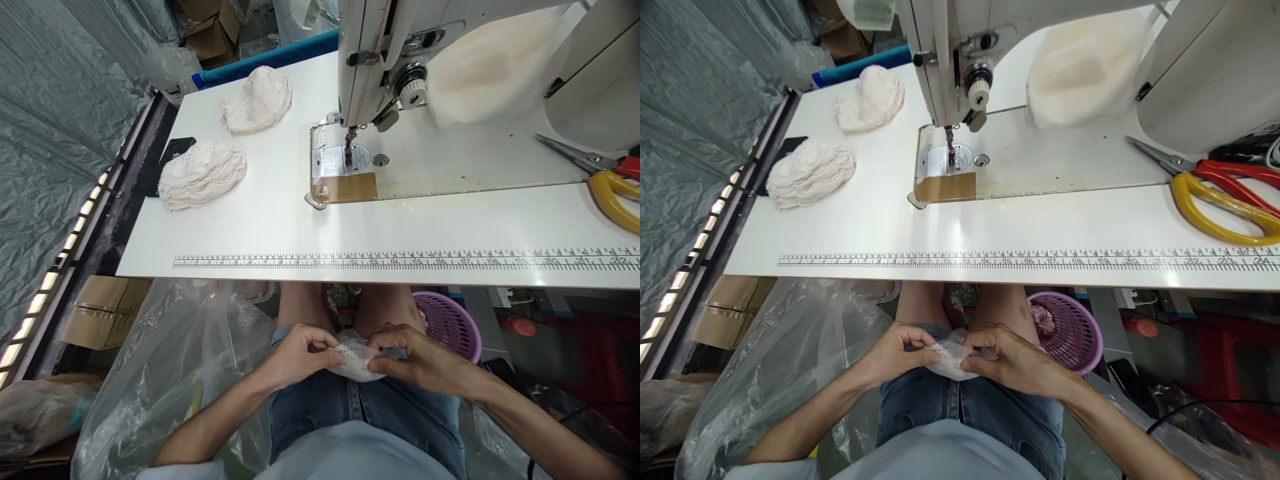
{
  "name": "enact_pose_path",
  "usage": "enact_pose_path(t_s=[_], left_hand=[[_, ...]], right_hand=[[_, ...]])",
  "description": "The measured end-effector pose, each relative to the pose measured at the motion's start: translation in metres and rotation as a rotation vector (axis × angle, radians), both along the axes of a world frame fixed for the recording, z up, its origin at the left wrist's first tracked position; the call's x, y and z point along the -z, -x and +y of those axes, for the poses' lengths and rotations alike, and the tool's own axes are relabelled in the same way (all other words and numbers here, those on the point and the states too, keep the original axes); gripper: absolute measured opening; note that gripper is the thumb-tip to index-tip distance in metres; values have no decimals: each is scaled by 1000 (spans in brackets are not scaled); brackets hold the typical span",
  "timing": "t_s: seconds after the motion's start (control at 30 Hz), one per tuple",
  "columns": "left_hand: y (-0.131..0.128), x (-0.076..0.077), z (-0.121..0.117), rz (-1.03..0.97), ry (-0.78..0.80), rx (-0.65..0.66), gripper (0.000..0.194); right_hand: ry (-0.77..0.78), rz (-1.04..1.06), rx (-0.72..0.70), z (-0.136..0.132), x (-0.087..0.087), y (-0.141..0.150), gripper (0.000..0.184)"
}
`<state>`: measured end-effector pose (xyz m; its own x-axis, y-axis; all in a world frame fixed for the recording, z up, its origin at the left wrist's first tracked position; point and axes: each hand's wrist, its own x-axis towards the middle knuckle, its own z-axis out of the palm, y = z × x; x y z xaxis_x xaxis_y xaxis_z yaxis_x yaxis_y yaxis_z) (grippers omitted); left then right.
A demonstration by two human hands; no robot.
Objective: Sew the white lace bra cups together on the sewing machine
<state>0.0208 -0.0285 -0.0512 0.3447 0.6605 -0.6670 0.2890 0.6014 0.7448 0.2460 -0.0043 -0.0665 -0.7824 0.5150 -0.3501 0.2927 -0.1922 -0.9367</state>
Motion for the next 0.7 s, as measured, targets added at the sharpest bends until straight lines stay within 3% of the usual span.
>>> enact_pose_path(t_s=[0.33,0.7], left_hand=[[-1,-4,-4,64,-66,20,28],[-6,-2,-3,-3,62,-47,40]], right_hand=[[-55,59,31,-5,7,18,31],[50,46,48,-6,8,10,31]])
